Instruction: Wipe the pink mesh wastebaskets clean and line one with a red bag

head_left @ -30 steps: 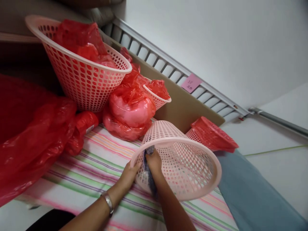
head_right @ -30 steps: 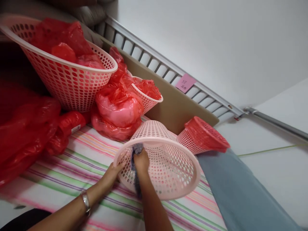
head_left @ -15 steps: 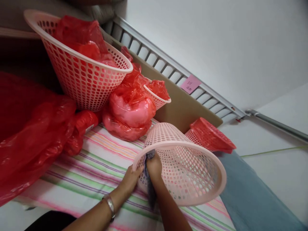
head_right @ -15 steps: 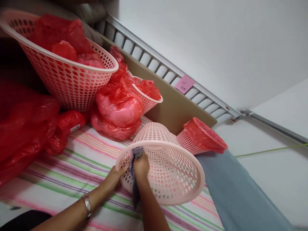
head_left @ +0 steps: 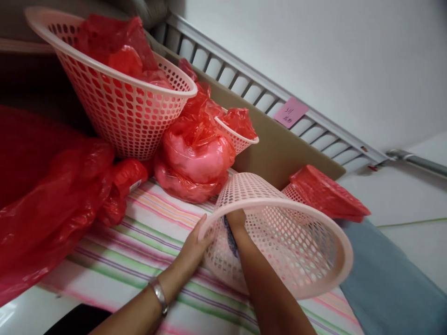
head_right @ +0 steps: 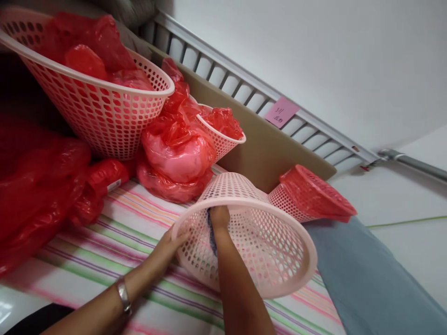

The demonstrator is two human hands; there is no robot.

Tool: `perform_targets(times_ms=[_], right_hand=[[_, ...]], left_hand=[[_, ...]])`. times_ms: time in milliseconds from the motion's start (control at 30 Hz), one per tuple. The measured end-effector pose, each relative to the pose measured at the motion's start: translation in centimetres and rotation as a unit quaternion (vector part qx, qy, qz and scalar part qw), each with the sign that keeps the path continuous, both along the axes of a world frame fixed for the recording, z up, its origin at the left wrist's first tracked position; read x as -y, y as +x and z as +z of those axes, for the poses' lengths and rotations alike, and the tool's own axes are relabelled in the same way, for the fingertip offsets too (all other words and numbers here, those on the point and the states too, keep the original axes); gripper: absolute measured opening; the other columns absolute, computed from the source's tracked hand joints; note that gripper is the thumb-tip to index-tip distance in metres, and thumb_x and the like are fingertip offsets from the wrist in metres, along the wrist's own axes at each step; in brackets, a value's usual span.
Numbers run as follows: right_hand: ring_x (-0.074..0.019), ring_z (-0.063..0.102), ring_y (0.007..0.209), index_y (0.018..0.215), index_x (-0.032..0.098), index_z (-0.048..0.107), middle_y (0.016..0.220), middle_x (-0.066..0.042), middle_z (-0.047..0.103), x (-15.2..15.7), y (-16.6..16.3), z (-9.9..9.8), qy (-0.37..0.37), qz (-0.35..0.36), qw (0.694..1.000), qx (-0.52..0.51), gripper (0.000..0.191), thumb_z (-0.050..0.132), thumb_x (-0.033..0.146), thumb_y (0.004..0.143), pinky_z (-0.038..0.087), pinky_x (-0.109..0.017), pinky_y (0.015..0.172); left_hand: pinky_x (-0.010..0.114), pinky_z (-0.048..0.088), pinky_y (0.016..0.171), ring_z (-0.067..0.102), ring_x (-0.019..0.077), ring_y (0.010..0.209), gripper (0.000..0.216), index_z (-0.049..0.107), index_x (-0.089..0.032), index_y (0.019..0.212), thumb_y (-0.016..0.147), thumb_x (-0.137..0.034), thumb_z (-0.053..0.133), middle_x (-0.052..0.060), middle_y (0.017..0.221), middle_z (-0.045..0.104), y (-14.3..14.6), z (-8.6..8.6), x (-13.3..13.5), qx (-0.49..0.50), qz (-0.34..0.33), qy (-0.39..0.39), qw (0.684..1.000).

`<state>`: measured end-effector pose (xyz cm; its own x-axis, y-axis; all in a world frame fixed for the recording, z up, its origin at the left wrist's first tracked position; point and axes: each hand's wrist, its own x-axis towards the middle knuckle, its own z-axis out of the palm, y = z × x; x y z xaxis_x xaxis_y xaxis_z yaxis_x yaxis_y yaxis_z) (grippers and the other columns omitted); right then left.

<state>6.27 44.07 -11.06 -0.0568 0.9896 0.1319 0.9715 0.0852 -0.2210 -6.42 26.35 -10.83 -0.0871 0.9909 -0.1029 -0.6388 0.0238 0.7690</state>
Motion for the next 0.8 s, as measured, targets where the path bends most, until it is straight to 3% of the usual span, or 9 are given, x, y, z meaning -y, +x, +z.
perform_targets(times_ms=[167,267,367,467,533,600,700,800], right_hand=[[-0.0255,0.063,0.096,0.113,0.014,0.061,0.103,-0.015,0.068,4.1,-0.5,0.6,-0.015,-0.016,1.0,-0.001,0.038,0.051,0.028,0.079,0.044,-0.03,0.079],[-0.0211,0.063,0.095,0.112,0.02,0.06,0.104,-0.009,0.068,9.8,-0.7,0.9,-0.022,0.025,0.998,-0.044,0.036,0.049,0.027,0.078,0.044,-0.026,0.078],[-0.0226,0.062,0.094,0.115,0.016,0.058,0.102,-0.011,0.066,16.1,-0.5,1.0,-0.037,0.05,0.995,-0.078,0.041,0.047,0.025,0.077,0.045,-0.028,0.08],[-0.0248,0.061,0.096,0.114,0.014,0.058,0.102,-0.012,0.065,19.5,0.2,1.1,-0.052,0.049,0.995,-0.069,0.044,0.048,0.02,0.071,0.045,-0.031,0.083],[-0.0242,0.061,0.098,0.113,0.016,0.058,0.105,-0.011,0.065,19.2,0.7,1.2,-0.053,0.049,0.994,-0.081,0.042,0.048,0.022,0.072,0.045,-0.03,0.084],[-0.0228,0.061,0.1,0.114,0.018,0.058,0.107,-0.01,0.065,16.9,1.0,1.1,-0.039,0.044,0.994,-0.09,0.041,0.047,0.024,0.075,0.044,-0.029,0.084],[-0.0225,0.062,0.096,0.111,0.018,0.059,0.105,-0.01,0.066,11.4,1.0,0.6,-0.003,0.003,0.998,-0.057,0.036,0.045,0.025,0.078,0.045,-0.028,0.081],[-0.0246,0.062,0.095,0.104,0.015,0.063,0.102,-0.013,0.067,5.7,0.7,-0.2,0.02,-0.026,0.999,-0.028,0.032,0.045,0.023,0.079,0.045,-0.03,0.081]], left_hand=[[0.042,0.039,0.104,0.058,0.0302,0.115,0.052,0.061,-0.012,0.119,0.074,-0.037,0.066,0.013,0.119,0.067,0.1,-0.7,-0.2,0.007,0.018,0.002,1.0],[0.041,0.04,0.104,0.058,0.0296,0.115,0.051,0.061,-0.011,0.119,0.075,-0.036,0.066,0.014,0.118,0.068,0.6,-1.3,0.0,0.034,0.024,0.005,0.999],[0.038,0.036,0.107,0.054,0.0273,0.121,0.049,0.061,-0.014,0.119,0.075,-0.034,0.067,0.011,0.124,0.065,0.9,-1.5,0.2,0.04,0.045,0.022,0.998],[0.037,0.036,0.105,0.055,0.0268,0.119,0.044,0.062,-0.015,0.116,0.077,-0.035,0.063,0.011,0.122,0.066,1.2,-1.5,0.5,0.022,0.027,0.013,0.999],[0.036,0.04,0.102,0.059,0.027,0.113,0.041,0.065,-0.013,0.111,0.075,-0.033,0.063,0.011,0.113,0.07,1.5,-1.6,0.6,0.012,0.005,0.0,1.0],[0.035,0.045,0.095,0.064,0.0265,0.101,0.037,0.068,-0.012,0.104,0.07,-0.025,0.062,0.009,0.1,0.074,1.8,-1.6,0.6,0.006,-0.006,-0.014,1.0],[0.034,0.05,0.078,0.067,0.024,0.078,0.033,0.072,-0.011,0.089,0.062,-0.013,0.053,0.006,0.075,0.075,1.9,-1.5,0.5,-0.007,-0.014,-0.037,0.999],[0.031,0.05,0.069,0.064,0.0216,0.068,0.035,0.073,-0.012,0.081,0.057,-0.009,0.048,0.003,0.066,0.072,1.8,-1.3,0.7,-0.023,-0.012,-0.05,0.998]])
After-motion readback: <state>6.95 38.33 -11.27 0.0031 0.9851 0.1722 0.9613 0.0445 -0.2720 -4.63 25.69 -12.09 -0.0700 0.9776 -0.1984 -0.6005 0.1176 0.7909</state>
